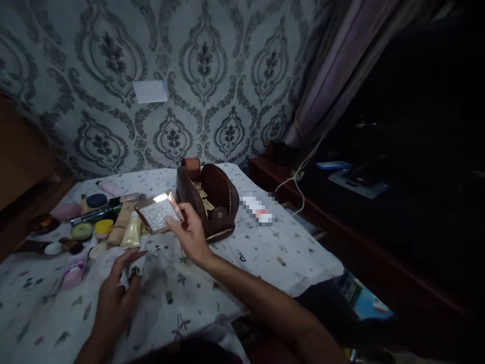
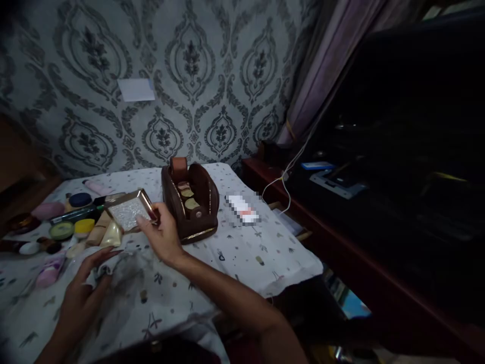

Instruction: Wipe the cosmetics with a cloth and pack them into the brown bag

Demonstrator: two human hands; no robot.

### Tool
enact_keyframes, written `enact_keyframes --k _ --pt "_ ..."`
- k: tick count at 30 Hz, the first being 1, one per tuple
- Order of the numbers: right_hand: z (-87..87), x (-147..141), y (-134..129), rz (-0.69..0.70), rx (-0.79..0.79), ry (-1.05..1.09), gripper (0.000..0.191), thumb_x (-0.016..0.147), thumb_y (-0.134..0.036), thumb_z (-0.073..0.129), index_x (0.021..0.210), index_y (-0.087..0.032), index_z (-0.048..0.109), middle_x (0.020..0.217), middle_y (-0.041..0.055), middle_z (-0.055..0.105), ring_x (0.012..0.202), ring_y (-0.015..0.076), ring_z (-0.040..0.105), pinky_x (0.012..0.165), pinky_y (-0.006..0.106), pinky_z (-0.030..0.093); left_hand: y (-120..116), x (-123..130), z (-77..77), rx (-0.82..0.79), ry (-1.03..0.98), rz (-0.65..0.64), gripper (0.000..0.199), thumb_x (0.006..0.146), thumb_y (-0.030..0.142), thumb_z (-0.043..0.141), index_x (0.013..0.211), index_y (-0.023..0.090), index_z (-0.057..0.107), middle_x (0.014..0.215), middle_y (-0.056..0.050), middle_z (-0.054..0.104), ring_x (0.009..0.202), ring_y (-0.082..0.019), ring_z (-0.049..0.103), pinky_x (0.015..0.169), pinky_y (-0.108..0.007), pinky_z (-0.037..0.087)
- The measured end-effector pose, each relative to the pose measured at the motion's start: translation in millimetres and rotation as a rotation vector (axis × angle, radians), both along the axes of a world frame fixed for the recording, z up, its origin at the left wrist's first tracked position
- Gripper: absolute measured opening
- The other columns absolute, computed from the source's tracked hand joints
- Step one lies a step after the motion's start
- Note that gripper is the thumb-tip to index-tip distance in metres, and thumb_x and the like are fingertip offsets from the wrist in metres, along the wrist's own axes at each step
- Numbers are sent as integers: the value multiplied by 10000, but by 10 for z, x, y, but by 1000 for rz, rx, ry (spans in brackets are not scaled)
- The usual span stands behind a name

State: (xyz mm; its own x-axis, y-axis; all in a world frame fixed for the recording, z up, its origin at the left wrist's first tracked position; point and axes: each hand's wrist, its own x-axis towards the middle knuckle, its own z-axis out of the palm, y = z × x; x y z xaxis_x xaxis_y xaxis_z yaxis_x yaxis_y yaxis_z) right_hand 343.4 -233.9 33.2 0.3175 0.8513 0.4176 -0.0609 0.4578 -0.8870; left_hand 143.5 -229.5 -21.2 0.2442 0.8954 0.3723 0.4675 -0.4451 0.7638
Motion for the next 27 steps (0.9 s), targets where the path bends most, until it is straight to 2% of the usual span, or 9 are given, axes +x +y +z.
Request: enact_keyframes --k 4,6,8,10,13,16,21,24,27 --pt "516 560 67 -269 115 -325 221 862 -401 575 945 -211 499 869 -8 563 789 149 536 739 265 450 226 -135 13 -14 61 14 456 808 465 542 1183 219 625 1180 -69 704 651 -176 656 409 -221 408" --pt "745 894 200 -377 68 -573 188 875 -378 545 934 -209 489 872 7 579 786 168 542 749 297 450 318 -183 -21 -14 114 6 447 810 457 546 1186 231 631 1136 -49 718 552 -147 608 404 -223 406" --pt "904 1188 379 -459 -30 -826 143 859 -310 533 934 -200 482 883 37 604 825 208 562 786 346 457 378 -199 -70 12 162 -20 431 809 449 553 1166 225 643 1089 -43 731 588 -161 631 455 -231 454" --pt "982 1393 561 -495 -179 -1035 209 843 -227 515 1041 -170 478 941 80 640 860 248 586 810 392 469 411 -193 -129 42 191 -38 420 820 448 537 1151 214 647 1093 -51 734 695 -193 677 504 -240 490" --pt "975 1508 764 -438 -393 -1279 394 845 -135 484 1234 -131 421 1037 136 672 938 289 628 815 410 486 447 -194 -214 58 238 -75 405 836 420 514 1161 217 645 1146 -59 728 804 -214 709 518 -237 508" --pt "881 1475 876 -355 -536 -1427 423 856 -133 523 1271 -137 443 1147 166 668 1057 311 639 852 396 495 487 -236 -274 77 274 -144 385 834 397 538 1159 225 654 1145 -61 735 882 -234 724 537 -237 533" --pt "698 1394 1009 -350 -658 -1443 560 820 -190 668 1320 -90 437 1226 201 648 1199 312 601 956 355 484 492 -266 -326 133 269 -162 389 869 420 516 1189 232 632 1156 -60 732 976 -250 718 614 -268 577" --pt "634 1370 1088 -379 -724 -1416 483 854 -156 639 1291 -65 457 1231 240 641 1217 306 599 975 353 482 486 -256 -346 166 266 -156 378 874 406 493 1173 221 633 1136 -64 738 971 -250 720 636 -277 586" --pt "582 1360 1158 -398 -788 -1381 434 869 -100 612 1274 -60 463 1218 256 646 1214 305 609 967 358 490 486 -262 -359 153 320 -215 373 882 378 498 1203 229 617 1154 -52 731 990 -237 717 696 -280 593"
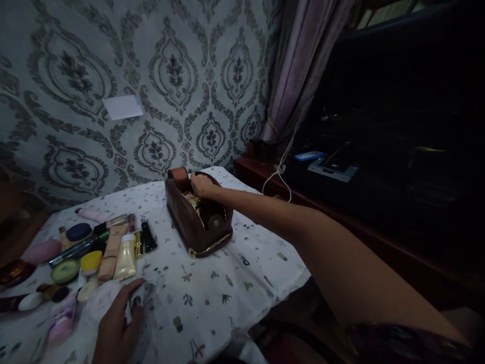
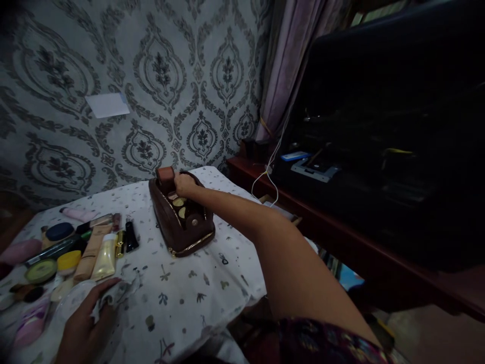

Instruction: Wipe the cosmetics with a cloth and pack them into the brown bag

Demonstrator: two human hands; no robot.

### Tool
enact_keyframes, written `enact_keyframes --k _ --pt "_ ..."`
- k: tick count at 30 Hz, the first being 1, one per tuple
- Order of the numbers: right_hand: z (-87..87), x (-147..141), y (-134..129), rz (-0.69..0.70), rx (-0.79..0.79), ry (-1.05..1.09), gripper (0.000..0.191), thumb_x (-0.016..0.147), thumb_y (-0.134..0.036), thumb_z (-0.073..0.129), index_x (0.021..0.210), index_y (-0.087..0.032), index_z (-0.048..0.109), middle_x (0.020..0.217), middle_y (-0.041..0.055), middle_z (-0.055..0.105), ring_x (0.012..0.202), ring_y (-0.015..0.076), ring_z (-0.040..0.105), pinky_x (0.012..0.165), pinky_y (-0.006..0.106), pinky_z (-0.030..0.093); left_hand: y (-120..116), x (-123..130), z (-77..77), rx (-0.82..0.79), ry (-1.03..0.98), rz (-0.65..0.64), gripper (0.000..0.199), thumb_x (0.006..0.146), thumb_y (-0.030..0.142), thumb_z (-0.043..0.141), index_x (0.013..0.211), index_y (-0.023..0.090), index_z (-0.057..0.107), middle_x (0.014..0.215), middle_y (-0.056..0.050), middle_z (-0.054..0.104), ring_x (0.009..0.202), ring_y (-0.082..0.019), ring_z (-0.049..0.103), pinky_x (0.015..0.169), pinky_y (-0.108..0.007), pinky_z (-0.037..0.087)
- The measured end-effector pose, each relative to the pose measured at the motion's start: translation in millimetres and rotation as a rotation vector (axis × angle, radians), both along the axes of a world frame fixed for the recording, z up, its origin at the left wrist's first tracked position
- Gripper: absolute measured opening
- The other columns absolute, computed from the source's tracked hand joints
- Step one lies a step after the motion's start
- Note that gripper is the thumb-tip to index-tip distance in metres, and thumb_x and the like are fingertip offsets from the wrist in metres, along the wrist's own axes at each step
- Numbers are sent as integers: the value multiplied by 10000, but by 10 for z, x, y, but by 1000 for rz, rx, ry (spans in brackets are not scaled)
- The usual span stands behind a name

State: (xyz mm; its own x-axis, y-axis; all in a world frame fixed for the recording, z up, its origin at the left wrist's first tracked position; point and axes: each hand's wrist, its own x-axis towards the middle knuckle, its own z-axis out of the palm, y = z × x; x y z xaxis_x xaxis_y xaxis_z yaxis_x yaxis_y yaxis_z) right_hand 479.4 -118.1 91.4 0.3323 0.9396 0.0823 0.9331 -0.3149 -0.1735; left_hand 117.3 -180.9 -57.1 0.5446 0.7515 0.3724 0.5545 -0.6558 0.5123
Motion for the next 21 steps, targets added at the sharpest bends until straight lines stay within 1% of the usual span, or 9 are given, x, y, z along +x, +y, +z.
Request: enact_keyframes --k 2,7,10,12,14,15,18,19,21 --pt "-46 6 38 -40 -21 24 464 852 -86 639 1277 -57 455 1200 264 655 1190 312 628 938 359 506 -18 3 -10 -8 24 -24 375 883 361 497 1219 238 607 1167 -41 724 1016 -234 707 745 -289 591" --pt "-153 56 84 -85 -66 84 583 798 -91 713 1316 -68 447 1219 255 659 1155 313 657 880 331 539 -95 50 -55 11 -49 27 371 892 332 439 1208 235 607 1157 -46 715 1048 -239 685 905 -340 551" --pt "-169 73 78 -81 -93 99 745 659 -86 833 1320 -86 489 1247 252 651 1167 344 648 889 340 546 -79 37 -79 30 -50 -17 362 889 323 454 1207 232 603 1174 -56 708 1065 -236 680 906 -326 552" --pt "-165 73 71 -75 -103 99 801 586 -70 873 1308 -87 528 1262 254 643 1182 362 635 907 352 545 -61 18 -88 39 -20 -62 360 884 322 479 1213 234 598 1170 -57 710 1048 -231 686 875 -311 563" --pt "-161 74 73 -67 -109 96 737 602 -80 874 1275 -72 574 1258 259 643 1184 361 632 925 356 541 -69 16 -95 38 -16 -56 359 887 323 478 1215 232 593 1169 -61 707 1046 -233 682 886 -319 560" --pt "-161 78 79 -66 -116 95 661 647 -114 862 1250 -65 596 1247 254 648 1172 348 640 929 363 542 -84 24 -98 32 -31 -38 356 895 322 463 1214 230 591 1173 -65 703 1056 -236 676 910 -332 551" --pt "-173 103 118 -71 -159 90 402 847 -276 736 1181 -76 634 1200 184 667 1095 268 666 912 399 555 -150 74 -106 5 -88 14 349 914 325 420 1198 225 596 1171 -76 696 1093 -246 655 968 -362 522" --pt "-182 113 134 -71 -178 88 360 894 -311 683 1175 -91 633 1188 152 664 1072 244 665 901 405 558 -168 90 -109 -1 -98 14 348 913 330 421 1191 225 602 1168 -77 696 1096 -247 652 971 -363 519" --pt "-207 129 163 -64 -211 84 338 927 -338 637 1185 -120 619 1185 114 646 1049 223 653 882 405 559 -180 108 -114 3 -109 12 345 905 337 431 1175 225 614 1164 -76 698 1097 -249 652 972 -361 519"
